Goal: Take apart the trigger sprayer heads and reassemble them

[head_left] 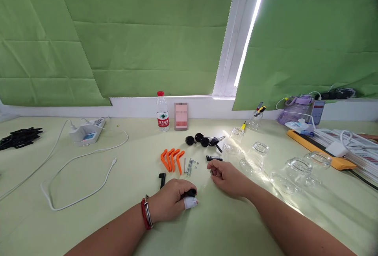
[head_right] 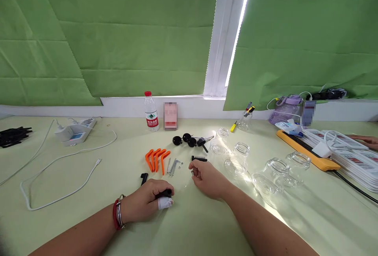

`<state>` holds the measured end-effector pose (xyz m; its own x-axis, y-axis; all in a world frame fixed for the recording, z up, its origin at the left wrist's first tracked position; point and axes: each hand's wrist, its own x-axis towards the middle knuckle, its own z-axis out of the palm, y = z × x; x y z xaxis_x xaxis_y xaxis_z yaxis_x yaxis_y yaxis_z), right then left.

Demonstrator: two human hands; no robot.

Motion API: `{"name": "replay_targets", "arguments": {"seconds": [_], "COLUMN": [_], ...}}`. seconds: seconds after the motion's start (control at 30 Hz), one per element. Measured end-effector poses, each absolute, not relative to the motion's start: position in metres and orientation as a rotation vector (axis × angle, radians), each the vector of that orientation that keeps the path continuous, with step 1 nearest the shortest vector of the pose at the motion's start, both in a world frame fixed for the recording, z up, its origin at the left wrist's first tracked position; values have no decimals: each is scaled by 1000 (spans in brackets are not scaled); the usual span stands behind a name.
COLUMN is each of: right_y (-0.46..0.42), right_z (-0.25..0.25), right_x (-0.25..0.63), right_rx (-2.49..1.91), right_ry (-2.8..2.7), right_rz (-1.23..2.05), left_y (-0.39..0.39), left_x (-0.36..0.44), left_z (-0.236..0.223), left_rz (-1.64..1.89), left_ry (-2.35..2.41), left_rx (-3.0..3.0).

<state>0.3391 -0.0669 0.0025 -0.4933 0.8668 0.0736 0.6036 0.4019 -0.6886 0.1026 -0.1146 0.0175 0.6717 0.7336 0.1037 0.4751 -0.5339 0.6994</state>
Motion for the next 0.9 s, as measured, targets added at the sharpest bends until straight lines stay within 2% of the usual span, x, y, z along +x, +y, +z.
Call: {"name": "replay_targets", "arguments": {"seconds": [0.17, 0.5, 0.9], "right_y": [-71, -81, -75], "right_z": [6, 12, 13], "right_x": [338, 326, 326], "right_rx": [-1329, -1026, -1084], "right_ry": [-2439, -2646, -2571], "right_rz": [614, 430, 495], "left_y": [-113, -114, -114], "left_x": [102, 102, 102], "left_z": [17, 19, 18], "left_rz": [491, 486, 481], "left_ry": [945, 948, 947], "left_rx": [2237, 2245, 2239]}}
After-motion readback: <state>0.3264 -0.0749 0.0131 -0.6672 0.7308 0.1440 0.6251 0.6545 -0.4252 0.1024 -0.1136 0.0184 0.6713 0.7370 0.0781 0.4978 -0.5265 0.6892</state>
